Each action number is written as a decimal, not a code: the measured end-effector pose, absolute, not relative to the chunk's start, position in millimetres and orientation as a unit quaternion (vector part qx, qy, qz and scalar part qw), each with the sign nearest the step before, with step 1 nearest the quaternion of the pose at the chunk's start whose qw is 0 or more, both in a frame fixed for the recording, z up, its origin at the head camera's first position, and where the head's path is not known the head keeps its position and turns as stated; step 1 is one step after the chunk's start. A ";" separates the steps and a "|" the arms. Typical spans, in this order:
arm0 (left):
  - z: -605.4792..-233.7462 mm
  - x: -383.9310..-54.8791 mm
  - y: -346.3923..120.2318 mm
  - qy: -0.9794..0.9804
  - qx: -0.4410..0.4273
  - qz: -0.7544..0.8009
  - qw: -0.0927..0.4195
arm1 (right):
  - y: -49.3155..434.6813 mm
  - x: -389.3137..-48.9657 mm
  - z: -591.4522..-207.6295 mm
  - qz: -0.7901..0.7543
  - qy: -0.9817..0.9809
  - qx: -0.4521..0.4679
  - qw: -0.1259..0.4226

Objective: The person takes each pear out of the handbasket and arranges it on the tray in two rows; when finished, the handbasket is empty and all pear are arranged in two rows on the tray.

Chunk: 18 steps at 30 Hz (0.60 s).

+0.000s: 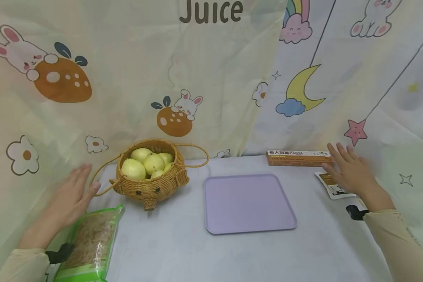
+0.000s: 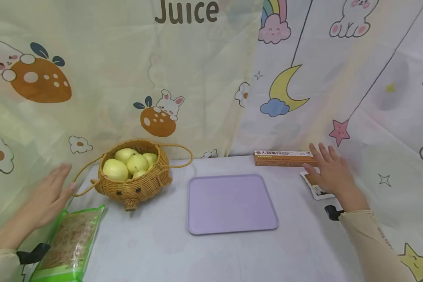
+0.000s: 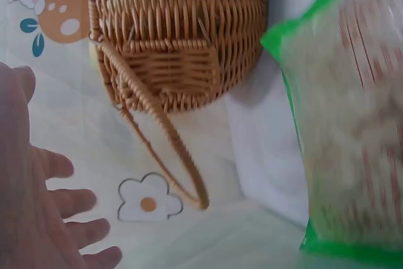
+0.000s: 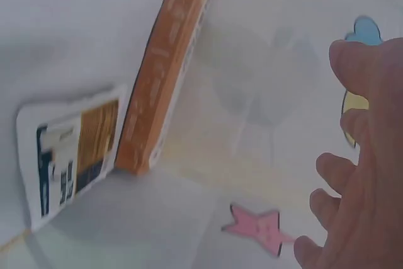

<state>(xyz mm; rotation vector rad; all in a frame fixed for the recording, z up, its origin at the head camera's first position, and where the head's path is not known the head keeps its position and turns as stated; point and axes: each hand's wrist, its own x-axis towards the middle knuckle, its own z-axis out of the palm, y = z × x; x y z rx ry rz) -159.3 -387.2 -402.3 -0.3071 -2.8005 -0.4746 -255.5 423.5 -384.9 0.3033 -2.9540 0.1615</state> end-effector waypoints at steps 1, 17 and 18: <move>-402.9 -160.7 -386.6 -0.969 -0.104 -0.177 0.135 | 416.1 -260.7 -385.7 0.059 -0.989 0.107 0.082; -381.9 -203.6 -362.4 -0.880 0.046 -0.471 -0.034 | 228.8 -328.5 -386.7 0.220 -0.930 0.250 0.154; -381.9 -208.9 -360.6 -0.875 0.054 -0.479 -0.049 | 214.9 -331.4 -385.1 0.235 -0.925 0.260 0.148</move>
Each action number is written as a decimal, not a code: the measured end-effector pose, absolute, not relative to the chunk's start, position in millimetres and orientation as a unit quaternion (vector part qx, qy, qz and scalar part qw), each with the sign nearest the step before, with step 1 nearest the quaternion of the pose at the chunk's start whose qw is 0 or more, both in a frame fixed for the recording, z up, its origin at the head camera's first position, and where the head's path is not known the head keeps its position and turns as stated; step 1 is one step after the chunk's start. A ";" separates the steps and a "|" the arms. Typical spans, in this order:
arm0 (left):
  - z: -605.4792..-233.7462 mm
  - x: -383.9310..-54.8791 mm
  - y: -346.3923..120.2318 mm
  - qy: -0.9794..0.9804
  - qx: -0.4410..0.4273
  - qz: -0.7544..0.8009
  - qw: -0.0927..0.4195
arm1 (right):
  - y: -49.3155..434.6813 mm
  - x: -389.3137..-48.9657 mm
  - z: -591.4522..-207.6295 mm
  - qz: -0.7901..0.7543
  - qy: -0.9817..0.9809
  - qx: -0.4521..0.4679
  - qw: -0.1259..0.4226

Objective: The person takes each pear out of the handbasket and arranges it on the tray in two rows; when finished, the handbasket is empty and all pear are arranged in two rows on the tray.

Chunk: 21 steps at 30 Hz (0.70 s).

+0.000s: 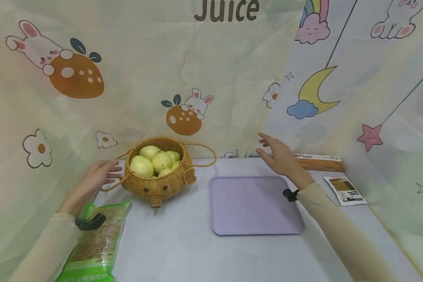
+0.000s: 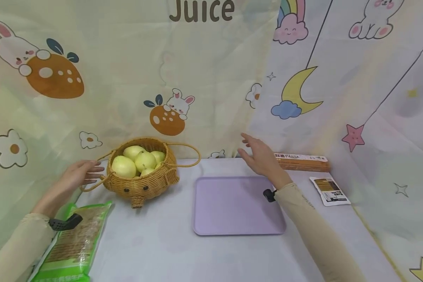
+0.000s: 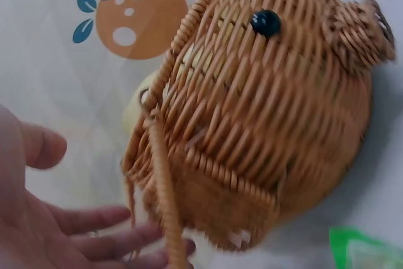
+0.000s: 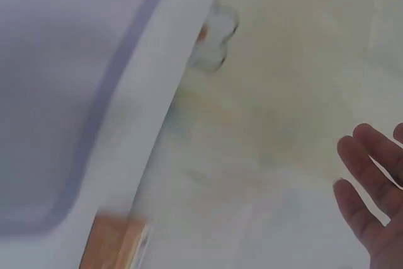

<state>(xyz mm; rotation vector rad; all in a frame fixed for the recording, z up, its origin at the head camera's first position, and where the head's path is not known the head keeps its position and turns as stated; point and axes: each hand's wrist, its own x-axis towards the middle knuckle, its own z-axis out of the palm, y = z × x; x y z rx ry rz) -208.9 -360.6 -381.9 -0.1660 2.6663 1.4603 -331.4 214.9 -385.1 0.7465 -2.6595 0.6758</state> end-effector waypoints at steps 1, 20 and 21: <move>-382.0 -214.9 -357.9 0.870 -0.063 0.485 0.062 | 201.7 -333.4 -383.3 0.251 -0.919 0.268 0.141; -409.9 -268.0 -342.1 0.779 -0.122 0.601 0.130 | 38.2 -322.0 -352.1 0.385 -0.843 0.375 -0.007; -410.8 -269.0 -342.5 0.778 -0.123 0.602 0.131 | 34.1 -322.6 -351.2 0.384 -0.844 0.375 -0.010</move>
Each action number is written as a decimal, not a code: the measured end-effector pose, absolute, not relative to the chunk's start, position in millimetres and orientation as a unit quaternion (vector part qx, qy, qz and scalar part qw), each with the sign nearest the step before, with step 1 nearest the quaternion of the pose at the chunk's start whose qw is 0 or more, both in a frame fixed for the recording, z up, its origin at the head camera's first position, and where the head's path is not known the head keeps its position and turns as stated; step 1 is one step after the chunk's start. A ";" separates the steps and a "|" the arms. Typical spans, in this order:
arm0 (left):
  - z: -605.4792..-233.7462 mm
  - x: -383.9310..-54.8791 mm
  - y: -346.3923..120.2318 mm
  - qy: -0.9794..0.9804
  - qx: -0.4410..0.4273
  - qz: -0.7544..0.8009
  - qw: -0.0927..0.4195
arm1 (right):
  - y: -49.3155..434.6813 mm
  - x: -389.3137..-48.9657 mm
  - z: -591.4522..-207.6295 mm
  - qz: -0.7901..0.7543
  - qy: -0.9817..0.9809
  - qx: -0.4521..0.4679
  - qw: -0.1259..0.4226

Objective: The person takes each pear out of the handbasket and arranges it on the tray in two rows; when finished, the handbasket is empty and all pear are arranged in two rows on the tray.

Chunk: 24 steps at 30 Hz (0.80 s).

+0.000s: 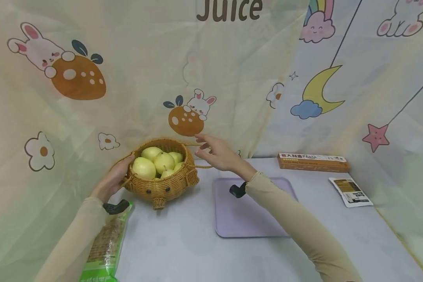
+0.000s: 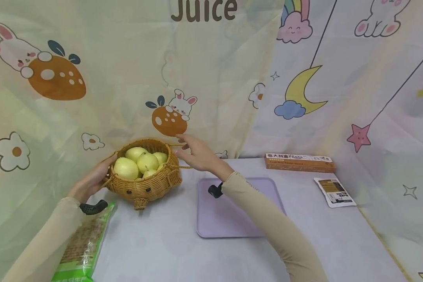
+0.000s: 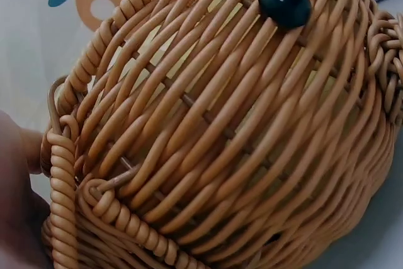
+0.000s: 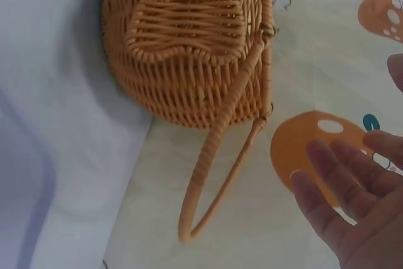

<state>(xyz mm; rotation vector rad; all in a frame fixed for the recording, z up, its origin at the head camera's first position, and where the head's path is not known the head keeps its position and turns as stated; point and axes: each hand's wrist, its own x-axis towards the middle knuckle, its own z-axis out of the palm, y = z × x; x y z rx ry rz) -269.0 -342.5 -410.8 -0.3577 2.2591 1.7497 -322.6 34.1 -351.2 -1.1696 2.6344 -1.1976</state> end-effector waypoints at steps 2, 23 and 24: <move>-411.8 -271.9 -343.9 0.774 -0.125 0.606 0.134 | 24.9 -324.9 -348.7 -0.384 0.845 -0.371 0.015; -427.5 -280.0 -353.1 0.792 -0.128 0.580 0.140 | -50.1 -346.5 -346.8 -0.416 0.830 -0.327 0.178; -427.4 -280.2 -353.9 0.793 -0.125 0.578 0.144 | -51.6 -347.1 -347.5 -0.418 0.828 -0.324 0.185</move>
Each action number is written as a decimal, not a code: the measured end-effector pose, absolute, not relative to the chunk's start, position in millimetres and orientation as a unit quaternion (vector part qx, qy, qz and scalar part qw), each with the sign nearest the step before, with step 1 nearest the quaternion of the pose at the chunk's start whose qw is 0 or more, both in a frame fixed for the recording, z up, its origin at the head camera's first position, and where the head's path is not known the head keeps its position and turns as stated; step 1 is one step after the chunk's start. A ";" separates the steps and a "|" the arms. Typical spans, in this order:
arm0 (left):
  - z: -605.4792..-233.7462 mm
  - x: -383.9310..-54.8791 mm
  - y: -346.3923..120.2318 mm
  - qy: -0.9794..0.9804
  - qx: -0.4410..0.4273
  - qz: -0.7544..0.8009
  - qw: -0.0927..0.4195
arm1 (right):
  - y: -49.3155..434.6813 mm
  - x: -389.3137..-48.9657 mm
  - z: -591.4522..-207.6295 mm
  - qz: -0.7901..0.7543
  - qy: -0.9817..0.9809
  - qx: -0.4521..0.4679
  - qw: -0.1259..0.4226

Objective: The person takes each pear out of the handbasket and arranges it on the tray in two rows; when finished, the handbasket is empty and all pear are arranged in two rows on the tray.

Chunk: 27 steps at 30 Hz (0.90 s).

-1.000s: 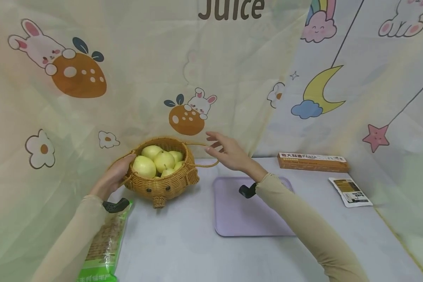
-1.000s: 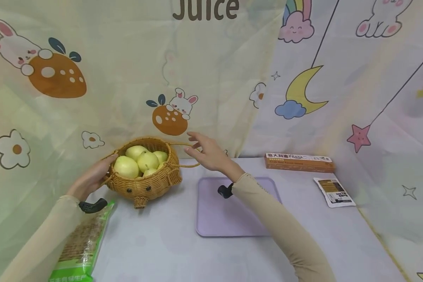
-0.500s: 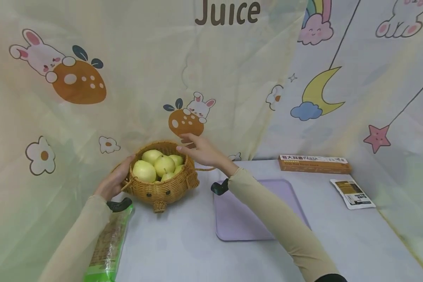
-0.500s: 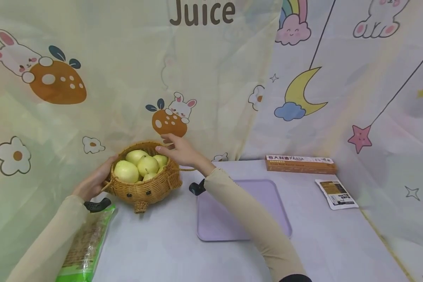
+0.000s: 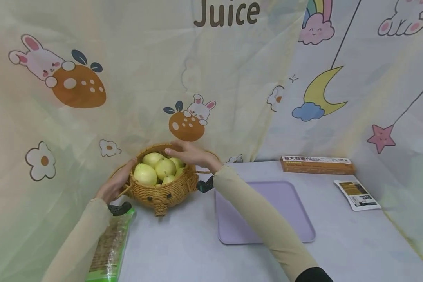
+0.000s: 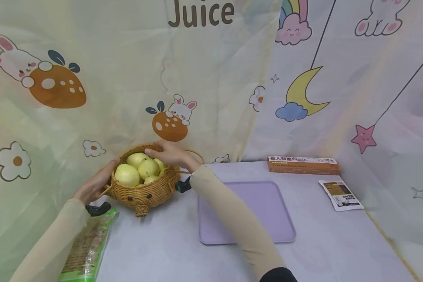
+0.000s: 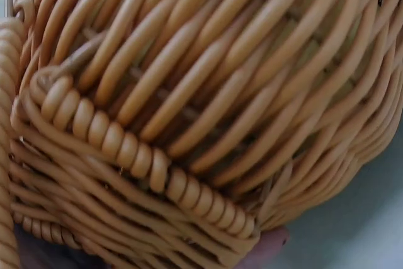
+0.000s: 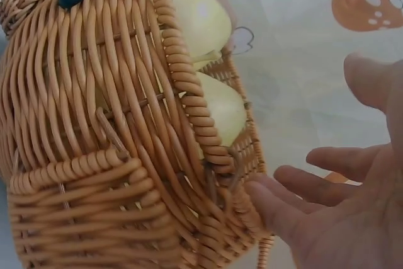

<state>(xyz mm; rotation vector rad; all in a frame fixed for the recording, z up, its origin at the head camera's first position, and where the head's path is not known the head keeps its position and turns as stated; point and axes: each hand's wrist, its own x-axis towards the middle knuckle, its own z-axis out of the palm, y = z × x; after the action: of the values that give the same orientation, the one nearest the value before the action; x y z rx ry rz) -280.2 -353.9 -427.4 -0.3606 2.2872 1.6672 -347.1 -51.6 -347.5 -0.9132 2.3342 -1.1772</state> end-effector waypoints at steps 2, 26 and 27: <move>-428.2 -281.0 -354.6 0.790 -0.117 0.583 0.150 | -54.0 -348.8 -348.6 -0.425 0.824 -0.318 0.198; -432.9 -281.5 -354.7 0.803 -0.123 0.569 0.131 | -103.3 -361.9 -366.7 -0.325 0.848 -0.326 0.262; -433.3 -281.6 -354.3 0.804 -0.122 0.568 0.129 | -104.8 -362.3 -367.8 -0.317 0.851 -0.329 0.261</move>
<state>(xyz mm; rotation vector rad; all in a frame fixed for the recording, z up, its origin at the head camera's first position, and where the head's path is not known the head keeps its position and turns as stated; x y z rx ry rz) -281.6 -354.3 -433.3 -0.3547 2.3371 1.6502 -362.3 -104.8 -367.8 -0.8901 2.3030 -0.8571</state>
